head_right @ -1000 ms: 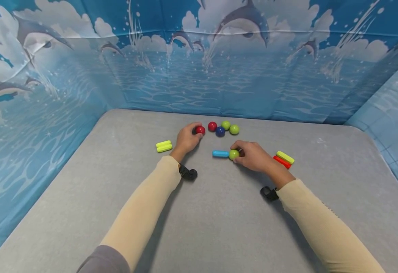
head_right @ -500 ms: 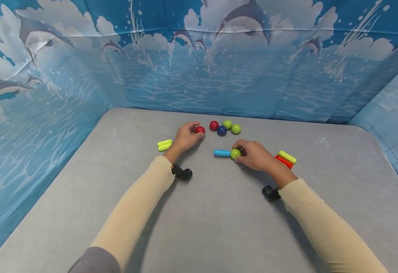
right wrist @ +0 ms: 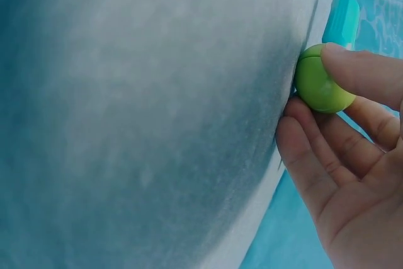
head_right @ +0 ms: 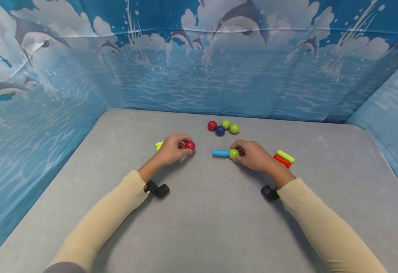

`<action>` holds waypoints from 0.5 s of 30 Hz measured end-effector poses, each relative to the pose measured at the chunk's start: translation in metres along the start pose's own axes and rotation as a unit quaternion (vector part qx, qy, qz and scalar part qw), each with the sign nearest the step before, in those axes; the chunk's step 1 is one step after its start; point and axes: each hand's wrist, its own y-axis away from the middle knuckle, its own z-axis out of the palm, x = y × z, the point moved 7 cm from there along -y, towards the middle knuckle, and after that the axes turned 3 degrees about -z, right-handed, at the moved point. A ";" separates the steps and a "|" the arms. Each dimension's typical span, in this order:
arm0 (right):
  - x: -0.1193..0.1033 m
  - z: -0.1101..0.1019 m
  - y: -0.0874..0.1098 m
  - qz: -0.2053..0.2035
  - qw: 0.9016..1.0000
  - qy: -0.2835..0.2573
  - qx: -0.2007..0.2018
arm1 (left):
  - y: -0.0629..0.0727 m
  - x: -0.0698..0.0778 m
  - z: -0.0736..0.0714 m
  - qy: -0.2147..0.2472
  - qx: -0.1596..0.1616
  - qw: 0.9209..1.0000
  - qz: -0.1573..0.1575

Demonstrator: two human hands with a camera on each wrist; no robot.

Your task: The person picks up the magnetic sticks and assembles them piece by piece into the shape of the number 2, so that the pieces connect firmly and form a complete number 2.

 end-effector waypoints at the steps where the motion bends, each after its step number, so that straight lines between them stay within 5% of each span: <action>1: 0.000 0.000 0.000 0.000 1.000 0.000 0.001 | 0.004 0.000 0.000 0.000 -0.007 1.000 0.004; 15: -0.001 0.000 0.000 0.002 1.000 0.003 -0.002 | 0.028 -0.006 -0.009 0.001 -0.012 1.000 0.007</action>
